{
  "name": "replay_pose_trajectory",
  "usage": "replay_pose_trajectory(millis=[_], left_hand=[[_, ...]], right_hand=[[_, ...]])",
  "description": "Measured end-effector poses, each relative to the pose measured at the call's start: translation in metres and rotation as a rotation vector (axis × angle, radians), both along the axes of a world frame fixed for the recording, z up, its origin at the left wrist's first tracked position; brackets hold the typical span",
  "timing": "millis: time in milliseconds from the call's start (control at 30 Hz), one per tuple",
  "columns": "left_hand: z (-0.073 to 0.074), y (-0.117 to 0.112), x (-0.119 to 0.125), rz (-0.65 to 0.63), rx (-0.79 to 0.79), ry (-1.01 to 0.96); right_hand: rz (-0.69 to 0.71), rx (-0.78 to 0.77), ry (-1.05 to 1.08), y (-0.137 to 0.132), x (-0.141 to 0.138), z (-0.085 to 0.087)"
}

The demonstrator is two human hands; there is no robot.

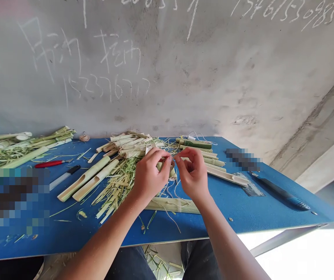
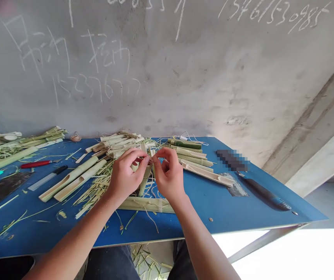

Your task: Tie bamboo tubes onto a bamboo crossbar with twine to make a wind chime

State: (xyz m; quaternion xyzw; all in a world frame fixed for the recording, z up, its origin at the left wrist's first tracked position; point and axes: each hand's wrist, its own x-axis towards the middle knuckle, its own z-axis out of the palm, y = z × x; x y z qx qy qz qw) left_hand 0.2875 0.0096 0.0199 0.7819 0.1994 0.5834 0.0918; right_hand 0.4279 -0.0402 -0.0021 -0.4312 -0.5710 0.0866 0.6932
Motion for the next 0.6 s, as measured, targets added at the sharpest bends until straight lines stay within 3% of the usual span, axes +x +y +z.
replay_pose_trajectory(millis=[100,267,467,600], left_hand=[[-0.001,0.000,0.000,0.004,0.008,0.001],[-0.004,0.001,-0.002,0.003,-0.009,-0.017],[-0.008,-0.001,-0.004,0.032,0.082,0.010],[-0.006,-0.003,-0.005,0.038,0.054,0.022]], right_hand=[[0.174,-0.026,0.041,0.001,0.000,0.003],[0.472,-0.175,0.327,0.003,-0.004,0.016],[0.469,-0.279,0.505,0.005,-0.006,0.023],[0.448,-0.286,0.513,0.004,-0.006,0.025]])
